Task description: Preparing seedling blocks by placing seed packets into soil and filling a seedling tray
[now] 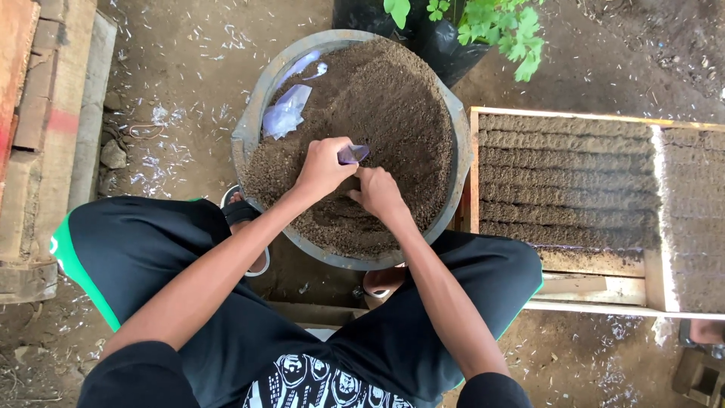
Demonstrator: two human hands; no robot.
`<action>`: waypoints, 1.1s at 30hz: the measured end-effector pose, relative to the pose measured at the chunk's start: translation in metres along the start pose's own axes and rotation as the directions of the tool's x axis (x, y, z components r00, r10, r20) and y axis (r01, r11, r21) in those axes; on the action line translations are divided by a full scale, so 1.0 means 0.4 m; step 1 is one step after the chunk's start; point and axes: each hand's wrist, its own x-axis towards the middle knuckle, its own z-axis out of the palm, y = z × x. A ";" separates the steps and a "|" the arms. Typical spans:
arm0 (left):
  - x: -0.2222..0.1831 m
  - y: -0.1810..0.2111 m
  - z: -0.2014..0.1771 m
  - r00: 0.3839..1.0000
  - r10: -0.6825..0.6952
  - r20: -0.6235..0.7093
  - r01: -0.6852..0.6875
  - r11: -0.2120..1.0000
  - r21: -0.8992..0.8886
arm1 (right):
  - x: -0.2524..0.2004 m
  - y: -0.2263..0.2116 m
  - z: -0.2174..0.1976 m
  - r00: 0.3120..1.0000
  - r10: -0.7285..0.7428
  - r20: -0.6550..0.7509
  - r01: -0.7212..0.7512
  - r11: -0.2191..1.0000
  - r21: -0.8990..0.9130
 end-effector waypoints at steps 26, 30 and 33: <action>-0.007 -0.003 0.041 0.955 -0.069 0.289 0.072 0.997 -0.002 | -0.190 -0.160 -0.400 0.966 -0.088 -0.242 0.212 0.803 0.557; -0.001 -0.029 0.045 0.947 -0.070 0.314 0.094 0.994 -0.061 | -0.184 -0.151 -0.385 0.943 -0.176 -0.282 0.290 0.851 0.437; 0.001 0.005 0.021 0.946 -0.099 0.308 0.144 0.981 -0.127 | -0.187 -0.141 -0.394 0.937 -0.202 -0.285 0.291 0.902 0.318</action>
